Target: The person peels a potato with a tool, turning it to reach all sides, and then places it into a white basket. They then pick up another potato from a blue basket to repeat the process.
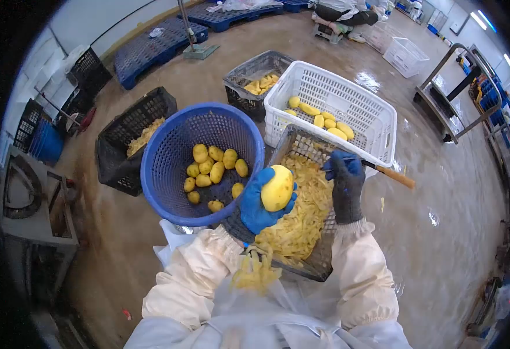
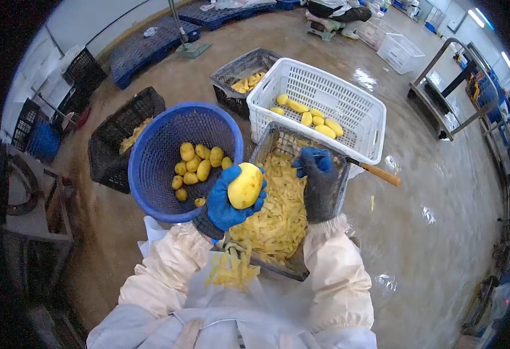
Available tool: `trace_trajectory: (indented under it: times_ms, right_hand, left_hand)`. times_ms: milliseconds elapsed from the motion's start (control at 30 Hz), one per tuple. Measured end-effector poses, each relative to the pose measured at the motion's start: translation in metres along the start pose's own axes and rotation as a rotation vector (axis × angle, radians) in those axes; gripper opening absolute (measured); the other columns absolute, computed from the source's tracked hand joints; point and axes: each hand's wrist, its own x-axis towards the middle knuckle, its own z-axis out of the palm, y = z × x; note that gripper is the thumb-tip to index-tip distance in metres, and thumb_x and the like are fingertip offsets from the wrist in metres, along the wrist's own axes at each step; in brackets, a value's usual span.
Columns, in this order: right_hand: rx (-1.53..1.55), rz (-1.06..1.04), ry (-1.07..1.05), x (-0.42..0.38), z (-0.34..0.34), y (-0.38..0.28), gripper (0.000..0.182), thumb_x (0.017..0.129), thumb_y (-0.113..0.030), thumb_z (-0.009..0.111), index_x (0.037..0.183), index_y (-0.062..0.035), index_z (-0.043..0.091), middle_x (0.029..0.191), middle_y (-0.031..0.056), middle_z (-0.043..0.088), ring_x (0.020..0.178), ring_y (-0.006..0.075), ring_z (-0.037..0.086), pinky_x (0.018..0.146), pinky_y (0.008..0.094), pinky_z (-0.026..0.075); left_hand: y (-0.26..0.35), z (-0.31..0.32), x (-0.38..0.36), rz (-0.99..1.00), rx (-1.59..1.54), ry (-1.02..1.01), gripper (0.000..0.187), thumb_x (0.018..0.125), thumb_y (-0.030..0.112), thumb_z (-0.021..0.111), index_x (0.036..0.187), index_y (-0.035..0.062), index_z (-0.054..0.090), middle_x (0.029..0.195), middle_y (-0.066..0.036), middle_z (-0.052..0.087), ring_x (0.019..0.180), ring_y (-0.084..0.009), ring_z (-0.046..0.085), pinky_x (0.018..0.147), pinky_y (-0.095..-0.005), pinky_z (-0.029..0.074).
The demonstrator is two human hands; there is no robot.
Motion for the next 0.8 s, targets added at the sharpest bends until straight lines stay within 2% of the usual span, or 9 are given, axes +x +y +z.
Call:
trace_trajectory:
  times_ms: [167,267,367,433,500,633,700,733,800]
  right_hand:
    - [-0.133,0.024,-0.327,-0.042,0.038,0.021,0.013,0.088,-0.015,0.059,0.083,-0.0025,0.058,0.074,0.0076,0.061,0.059,0.0120,0.056,0.053,0.0243,0.044]
    - [-0.175,-0.061,-0.004,0.013,-0.003,0.013,0.017,0.089,-0.017,0.055,0.081,-0.0033,0.058,0.064,0.0024,0.057,0.054,0.0094,0.053,0.051,0.0239,0.043]
    - [0.084,-0.042,-0.105,-0.002,0.009,0.001,0.013,0.087,-0.016,0.062,0.086,-0.0030,0.060,0.068,0.0050,0.061,0.055,0.0119,0.056,0.050,0.0234,0.045]
    - [0.110,0.180,-0.352,-0.033,0.031,0.000,0.016,0.087,-0.017,0.061,0.090,-0.0015,0.060,0.071,0.0058,0.062,0.054,0.0127,0.056,0.049,0.0224,0.044]
    - [0.119,0.254,-0.249,-0.021,0.022,-0.001,0.017,0.088,-0.020,0.059,0.089,-0.0029,0.060,0.071,0.0041,0.061,0.055,0.0115,0.055,0.049,0.0217,0.043]
    - [-0.543,-0.378,-0.039,0.006,-0.011,-0.005,0.016,0.089,-0.020,0.056,0.089,-0.0036,0.059,0.071,0.0015,0.056,0.058,0.0103,0.053,0.052,0.0228,0.043]
    - [0.175,0.280,-0.165,-0.018,0.014,-0.018,0.012,0.087,-0.016,0.058,0.090,-0.0040,0.059,0.071,0.0012,0.055,0.060,0.0092,0.052,0.053,0.0225,0.041]
    - [0.146,0.288,-0.299,-0.028,0.024,-0.011,0.010,0.087,-0.013,0.058,0.091,-0.0042,0.059,0.070,0.0011,0.054,0.062,0.0087,0.051,0.054,0.0224,0.041]
    - [0.063,0.151,-0.162,-0.009,0.006,0.009,0.012,0.087,-0.016,0.058,0.089,-0.0037,0.058,0.070,0.0020,0.056,0.059,0.0092,0.053,0.052,0.0214,0.042]
  left_hand:
    - [0.005,-0.001,0.002,0.094,-0.134,0.071,0.045,0.086,0.035,0.058,0.118,0.0046,0.051,0.095,-0.015,0.060,0.083,-0.0295,0.061,0.069,-0.0396,0.054]
    - [-0.006,0.007,-0.005,0.036,0.162,0.039,0.044,0.087,0.037,0.057,0.116,0.0048,0.052,0.099,-0.015,0.060,0.085,-0.0293,0.061,0.068,-0.0390,0.054]
    - [0.001,0.002,0.000,0.126,0.062,0.152,0.048,0.087,0.039,0.058,0.120,0.0049,0.050,0.101,-0.015,0.060,0.085,-0.0279,0.061,0.068,-0.0391,0.054]
    - [0.002,0.007,-0.003,0.152,0.054,0.283,0.049,0.087,0.037,0.058,0.123,0.0048,0.048,0.103,-0.013,0.059,0.086,-0.0265,0.061,0.069,-0.0381,0.054]
    - [-0.001,0.001,-0.002,0.103,0.223,0.007,0.050,0.088,0.035,0.057,0.125,0.0043,0.046,0.105,-0.013,0.059,0.087,-0.0257,0.061,0.069,-0.0370,0.055]
    - [0.000,0.021,-0.009,0.077,0.188,-0.051,0.054,0.087,0.032,0.059,0.130,0.0036,0.042,0.112,-0.014,0.056,0.093,-0.0255,0.060,0.074,-0.0376,0.054]
    - [0.004,0.021,-0.005,0.109,0.186,0.013,0.054,0.087,0.032,0.059,0.130,0.0038,0.041,0.112,-0.013,0.056,0.097,-0.0270,0.058,0.080,-0.0396,0.053]
    - [0.002,0.025,-0.006,0.112,0.187,0.020,0.054,0.088,0.032,0.059,0.130,0.0044,0.041,0.112,-0.013,0.056,0.099,-0.0285,0.058,0.081,-0.0410,0.053]
    - [0.002,0.007,-0.003,0.059,0.212,-0.058,0.051,0.089,0.031,0.057,0.130,0.0060,0.042,0.114,-0.015,0.055,0.101,-0.0302,0.057,0.083,-0.0433,0.052]
